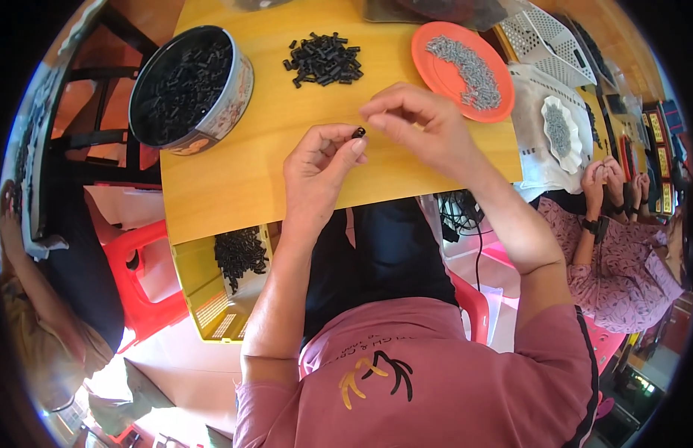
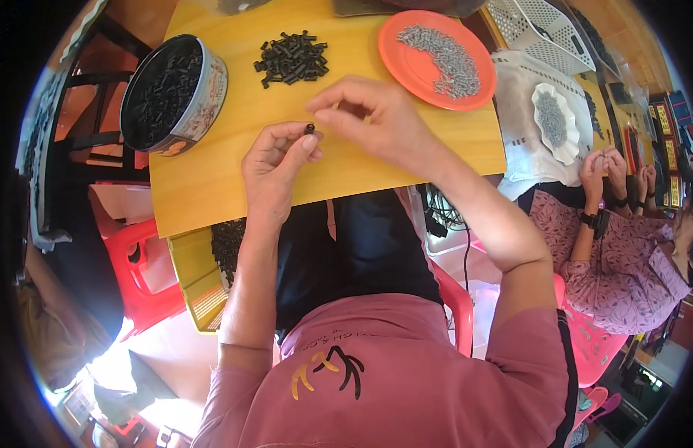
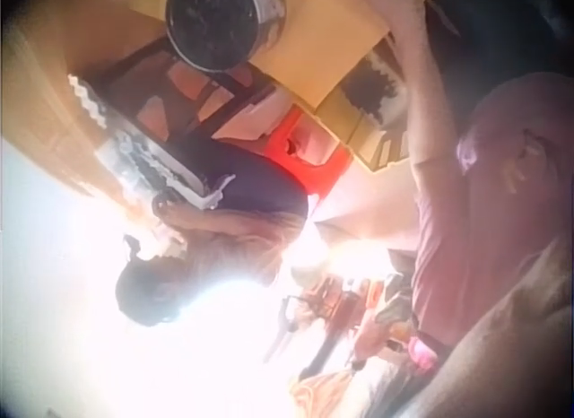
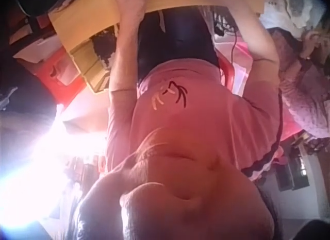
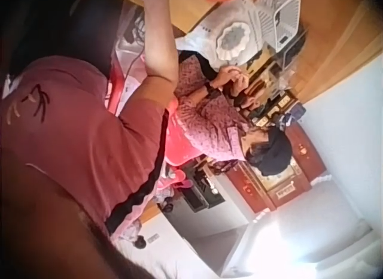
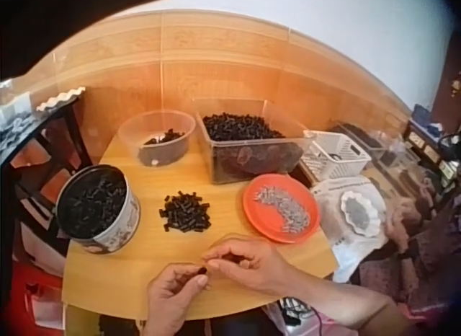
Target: The person assembles black plastic parts by hand, inserting tiny metal inserts into them.
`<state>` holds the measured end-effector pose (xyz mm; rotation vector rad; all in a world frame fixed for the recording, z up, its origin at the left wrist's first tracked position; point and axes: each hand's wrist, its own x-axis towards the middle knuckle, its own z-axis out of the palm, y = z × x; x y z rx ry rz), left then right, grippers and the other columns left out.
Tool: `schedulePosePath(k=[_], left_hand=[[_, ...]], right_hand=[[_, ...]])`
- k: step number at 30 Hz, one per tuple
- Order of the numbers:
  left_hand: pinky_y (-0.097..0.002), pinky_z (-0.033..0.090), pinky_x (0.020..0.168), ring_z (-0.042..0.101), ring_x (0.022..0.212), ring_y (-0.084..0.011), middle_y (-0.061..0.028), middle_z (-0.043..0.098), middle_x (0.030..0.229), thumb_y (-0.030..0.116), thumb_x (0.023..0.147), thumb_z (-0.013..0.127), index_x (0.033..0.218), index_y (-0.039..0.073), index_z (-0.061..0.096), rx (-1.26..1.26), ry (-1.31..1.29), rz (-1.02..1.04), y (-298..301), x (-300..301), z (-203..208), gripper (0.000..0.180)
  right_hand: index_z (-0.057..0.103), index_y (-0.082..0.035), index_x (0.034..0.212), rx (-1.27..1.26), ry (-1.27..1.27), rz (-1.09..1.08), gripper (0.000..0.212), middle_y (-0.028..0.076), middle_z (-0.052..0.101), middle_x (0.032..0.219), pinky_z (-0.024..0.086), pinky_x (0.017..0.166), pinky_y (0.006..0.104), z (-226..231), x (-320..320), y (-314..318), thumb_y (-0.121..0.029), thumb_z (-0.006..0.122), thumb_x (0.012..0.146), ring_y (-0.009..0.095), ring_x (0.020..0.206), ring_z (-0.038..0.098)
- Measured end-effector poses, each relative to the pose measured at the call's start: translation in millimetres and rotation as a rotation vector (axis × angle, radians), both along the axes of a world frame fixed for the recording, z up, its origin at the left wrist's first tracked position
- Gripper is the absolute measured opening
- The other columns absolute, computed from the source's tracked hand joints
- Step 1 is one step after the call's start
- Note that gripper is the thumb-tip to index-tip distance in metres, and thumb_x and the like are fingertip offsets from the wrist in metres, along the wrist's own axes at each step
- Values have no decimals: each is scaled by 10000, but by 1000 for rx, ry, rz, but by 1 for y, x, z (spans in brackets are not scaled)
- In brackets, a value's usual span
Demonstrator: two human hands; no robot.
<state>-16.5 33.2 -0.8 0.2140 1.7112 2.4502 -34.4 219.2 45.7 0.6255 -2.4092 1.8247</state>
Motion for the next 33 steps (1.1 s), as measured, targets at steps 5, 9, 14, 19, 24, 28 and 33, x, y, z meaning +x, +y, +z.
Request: schedulePosePath(k=[5, 9, 14, 19, 24, 28, 33], left_hand=[[-226, 512, 700, 629, 761, -92, -42, 665, 883, 20, 908, 670, 1041, -10, 622, 51, -6, 37, -2, -1, 0, 145], [-219, 510, 684, 626, 755, -86, -40, 664, 881, 19, 902, 676, 1038, -6, 623, 96, -16, 26, -2, 2, -3, 148], [-223, 516, 691, 625, 759, -88, -40, 662, 895, 7, 900, 674, 1034, -9, 621, 122, -26, 40, -1, 1, -3, 145], [-229, 525, 708, 625, 769, -91, -44, 660, 911, -3, 902, 669, 1019, -10, 617, 137, -33, 51, -4, 0, -1, 129], [-226, 524, 715, 624, 786, -87, -38, 657, 921, 3, 913, 658, 1032, -1, 609, 225, -38, 109, -3, 0, -2, 129], [-222, 519, 714, 622, 785, -85, -35, 652, 913, 10, 916, 656, 1042, 0, 606, 222, -4, 175, -4, -2, -2, 136], [-250, 507, 736, 625, 785, -116, -61, 663, 918, 20, 916, 657, 1064, 2, 604, 77, -43, 229, -18, 3, 5, 159]], right_hand=[[680, -1, 1042, -181, -115, 12, 136, 15, 632, 954, 469, 714, 212, -17, 3, -19, -76, 644, 934, 51, 808, 597], [668, 12, 1054, -292, -185, 8, 143, 42, 615, 1009, 473, 789, 234, -5, 12, -24, -65, 638, 938, 93, 883, 602], [667, 20, 1056, -273, -140, 27, 142, 59, 597, 1042, 469, 823, 251, -14, 9, -27, -44, 636, 933, 114, 939, 596], [675, 22, 1056, -206, 3, -91, 156, 80, 604, 1046, 511, 766, 265, -21, 14, -34, -37, 651, 914, 138, 928, 618], [671, 19, 1108, 284, 463, -140, 235, 158, 629, 1044, 546, 683, 299, -17, 12, -38, -28, 666, 878, 214, 871, 659], [672, -2, 1131, 279, 499, -91, 274, 171, 634, 1054, 544, 654, 300, -15, 5, -43, -23, 673, 857, 244, 790, 665], [698, -61, 1094, 301, 446, -203, 265, 104, 637, 995, 528, 604, 331, -14, -27, -50, -21, 685, 832, 223, 737, 662]])
